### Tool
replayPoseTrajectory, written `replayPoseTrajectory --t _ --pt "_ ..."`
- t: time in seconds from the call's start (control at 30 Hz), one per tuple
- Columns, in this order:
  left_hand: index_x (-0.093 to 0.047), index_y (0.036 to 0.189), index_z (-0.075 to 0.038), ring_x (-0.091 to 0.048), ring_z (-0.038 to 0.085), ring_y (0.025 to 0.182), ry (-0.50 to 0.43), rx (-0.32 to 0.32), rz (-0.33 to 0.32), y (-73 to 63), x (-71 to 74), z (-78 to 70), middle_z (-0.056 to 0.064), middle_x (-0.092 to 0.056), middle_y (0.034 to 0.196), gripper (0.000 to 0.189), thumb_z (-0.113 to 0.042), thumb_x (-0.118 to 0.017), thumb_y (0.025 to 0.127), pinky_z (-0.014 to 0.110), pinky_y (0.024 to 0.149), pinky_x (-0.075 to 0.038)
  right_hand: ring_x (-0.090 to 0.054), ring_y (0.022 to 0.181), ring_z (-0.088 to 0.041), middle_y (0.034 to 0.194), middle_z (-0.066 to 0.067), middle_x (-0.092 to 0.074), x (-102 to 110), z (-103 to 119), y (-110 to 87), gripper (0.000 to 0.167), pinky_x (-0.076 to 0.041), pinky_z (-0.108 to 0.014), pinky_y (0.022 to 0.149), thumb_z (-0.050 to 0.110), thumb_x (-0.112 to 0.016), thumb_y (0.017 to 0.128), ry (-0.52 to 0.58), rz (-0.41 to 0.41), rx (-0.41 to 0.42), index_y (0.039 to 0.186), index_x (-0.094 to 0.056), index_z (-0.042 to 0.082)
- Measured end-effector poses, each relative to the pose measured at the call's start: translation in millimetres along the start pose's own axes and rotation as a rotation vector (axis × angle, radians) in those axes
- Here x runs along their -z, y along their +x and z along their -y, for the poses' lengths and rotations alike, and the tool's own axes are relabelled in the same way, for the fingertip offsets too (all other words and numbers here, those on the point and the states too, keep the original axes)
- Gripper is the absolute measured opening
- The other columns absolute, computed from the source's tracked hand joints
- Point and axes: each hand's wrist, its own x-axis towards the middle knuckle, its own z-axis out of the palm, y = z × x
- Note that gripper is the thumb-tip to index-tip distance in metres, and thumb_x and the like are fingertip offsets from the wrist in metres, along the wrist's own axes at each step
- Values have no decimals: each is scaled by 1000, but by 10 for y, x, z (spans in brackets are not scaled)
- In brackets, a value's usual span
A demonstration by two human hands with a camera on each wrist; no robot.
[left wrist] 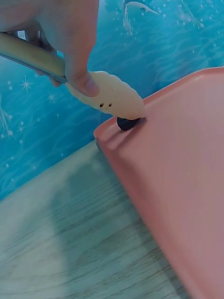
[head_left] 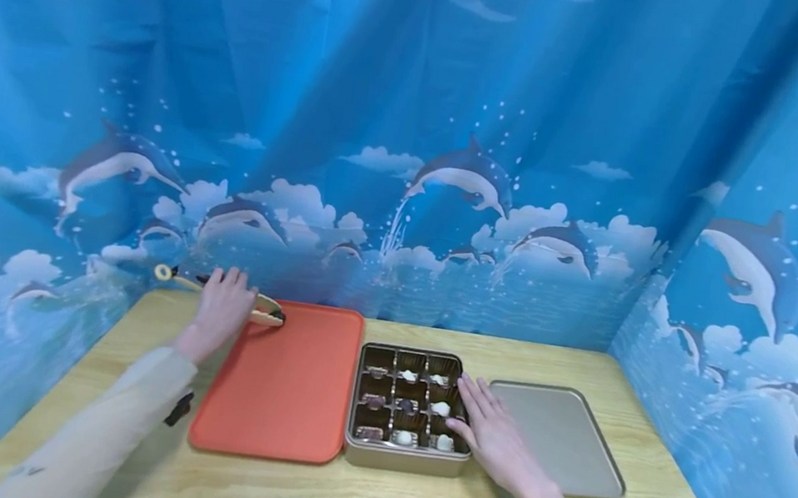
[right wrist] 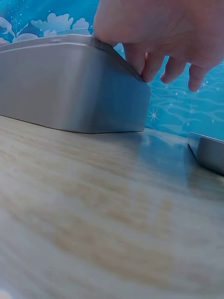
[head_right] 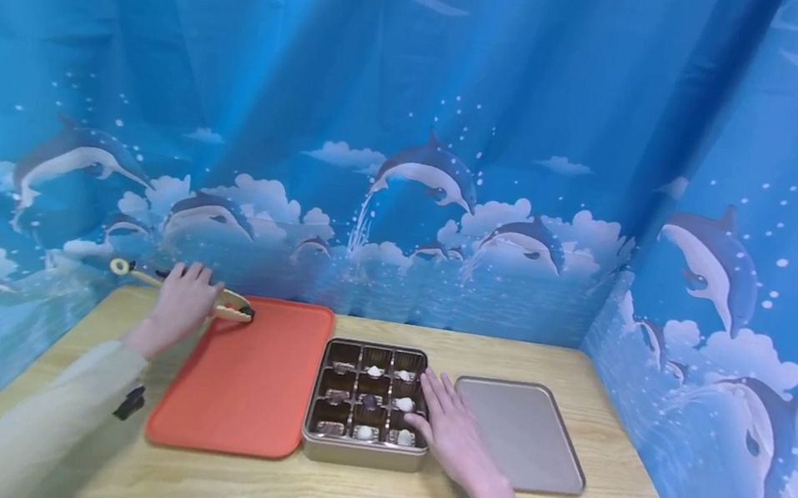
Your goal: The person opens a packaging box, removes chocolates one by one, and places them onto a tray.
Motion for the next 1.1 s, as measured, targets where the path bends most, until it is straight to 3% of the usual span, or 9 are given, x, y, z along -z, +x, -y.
replayPoseTrajectory --t 0.17,0.33,0.47,0.57,0.67,0.77,1.1 --pt "-72 88 -2 -55 40 98 -22 12 11 -27 -59 25 21 -63 93 11 1 -62 91 53 89 -41 -18 152 -38 163 -15 -20 -8 17 2 70 -19 -56 120 42 -45 106 4 -3 6 157 -25 -2" --pt "-71 94 0 -54 41 101 -28 20 36 -78 -86 57 23 -62 97 8 0 -66 89 54 88 -41 -19 151 -38 163 -16 -20 -3 34 -2 70 -19 -55 120 41 -46 106 8 -7 8 157 -25 -3" --pt "-70 109 0 -53 43 104 -43 32 40 -113 -69 74 24 -61 102 25 -8 -73 86 54 85 -41 -19 151 -40 163 -17 -21 1 35 -4 70 -19 -56 120 41 -46 106 18 -10 5 157 -26 -3" --pt "-69 118 0 -54 43 105 -84 3 -16 -139 -20 51 25 -61 105 41 -21 -81 84 54 83 -42 -19 151 -39 163 -16 -20 1 22 -6 70 -19 -56 120 42 -45 106 17 -10 0 157 -26 -3" --pt "-68 122 -1 -56 42 103 -125 -55 -99 -167 54 -25 24 -63 105 52 -31 -84 82 52 81 -44 -19 151 -39 163 -16 -20 1 9 -6 71 -19 -56 120 42 -44 106 7 -10 4 157 -25 -3" --pt "-69 122 -1 -58 41 100 -163 -108 -166 -186 126 -135 23 -64 104 53 -31 -85 82 51 79 -45 -19 151 -39 163 -16 -20 2 0 -1 70 -19 -56 120 41 -45 106 4 -9 6 157 -25 -3" --pt "-66 127 -6 -55 34 99 -165 -185 -182 -139 362 -482 16 -62 106 52 -34 -82 85 47 81 -46 -20 151 -41 163 -18 -22 0 -6 7 70 -21 -58 119 42 -45 107 2 -9 18 156 -27 -4"
